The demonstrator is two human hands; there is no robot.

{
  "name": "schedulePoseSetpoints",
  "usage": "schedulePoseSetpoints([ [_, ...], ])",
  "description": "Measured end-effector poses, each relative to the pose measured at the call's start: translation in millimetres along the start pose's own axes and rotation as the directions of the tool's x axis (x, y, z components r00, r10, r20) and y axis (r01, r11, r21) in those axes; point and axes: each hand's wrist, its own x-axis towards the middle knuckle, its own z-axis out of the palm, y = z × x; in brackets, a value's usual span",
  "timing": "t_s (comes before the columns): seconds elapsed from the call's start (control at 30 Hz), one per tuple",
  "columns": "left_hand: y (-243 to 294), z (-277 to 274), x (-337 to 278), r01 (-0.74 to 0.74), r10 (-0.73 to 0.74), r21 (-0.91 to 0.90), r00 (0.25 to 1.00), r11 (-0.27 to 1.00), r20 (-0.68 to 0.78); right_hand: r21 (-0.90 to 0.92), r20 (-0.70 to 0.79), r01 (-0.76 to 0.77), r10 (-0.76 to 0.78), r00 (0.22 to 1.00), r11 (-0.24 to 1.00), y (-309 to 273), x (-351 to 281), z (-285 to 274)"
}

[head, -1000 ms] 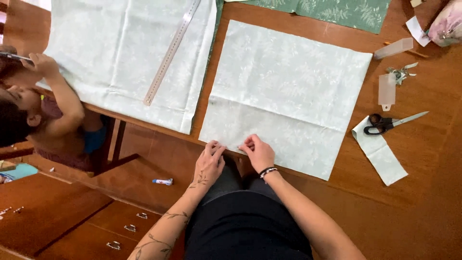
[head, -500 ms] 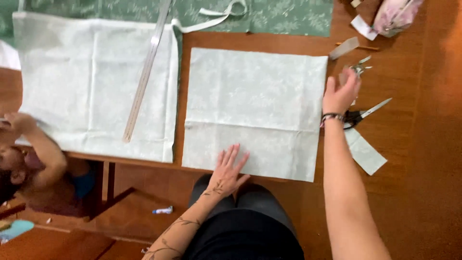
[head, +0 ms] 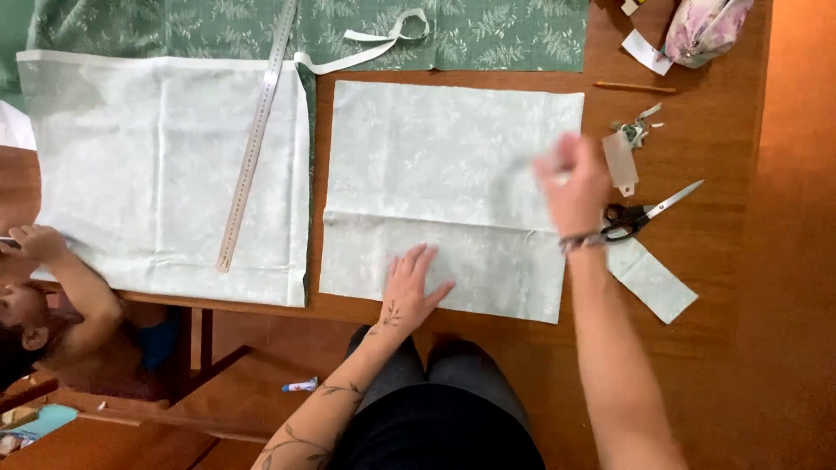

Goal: A person folds a piece of white fabric on a work table and then inspects a patterned fabric bag.

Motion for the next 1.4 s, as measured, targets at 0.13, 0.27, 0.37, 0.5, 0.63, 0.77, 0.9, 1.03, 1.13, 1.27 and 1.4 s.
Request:
schedulePoseSetpoints([
  [0.13, 33, -34, 10, 0.059, -0.062, -0.271, 0.998, 0.961, -0.001, 0.407, 0.544, -0.483, 0.219, 0.810, 0.776, -64, -85, 9],
  [0.27, -1, 3, 20, 0.026, -0.036, -0.294, 0.999, 0.955, -0.028, 0.358, 0.665, -0.618, 0.274, 0.695, 0.700, -72, -117, 24],
  [0.37, -9, 3, 27, -0.144, 0.120, -0.099, 0.969, 0.985, -0.216, 0.492, 0.650, -0.783, 0.438, 0.621, 0.380, -47, -140, 50],
  [0.5, -20, 11, 26, -0.252, 0.313, 0.252, 0.917, 0.935, -0.246, 0.436, 0.747, -0.871, 0.449, 0.490, 0.227, -36, -158, 64],
  [0.63, -30, 18, 22, -0.270, 0.370, 0.340, 0.886, 0.901, -0.278, 0.355, 0.789, -0.910, 0.453, 0.415, 0.215, -26, -164, 76],
  [0.77, -28, 12, 14, -0.244, 0.342, 0.325, 0.893, 0.914, -0.292, 0.330, 0.794, -0.917, 0.459, 0.398, 0.224, -33, -158, 76],
  [0.9, -22, 3, 9, -0.175, 0.278, 0.306, 0.901, 0.936, -0.334, 0.336, 0.762, -0.896, 0.476, 0.440, 0.290, -40, -157, 74],
  [1.03, -28, 6, 6, -0.078, 0.103, 0.083, 0.926, 0.993, -0.364, 0.317, 0.655, -0.804, 0.497, 0.569, 0.503, -76, -139, 46],
  [1.13, -27, 7, 9, -0.037, 0.000, -0.130, 0.963, 0.991, -0.271, 0.317, 0.530, -0.677, 0.468, 0.707, 0.664, -94, -134, 31],
  [1.27, -30, 12, 22, 0.004, -0.063, -0.243, 0.971, 0.970, -0.233, 0.307, 0.427, -0.612, 0.470, 0.773, 0.729, -88, -134, 27],
  [1.4, -40, 3, 41, 0.002, -0.030, -0.093, 0.956, 0.996, -0.291, 0.133, 0.348, -0.296, 0.235, 0.908, 0.946, -26, -153, 36],
])
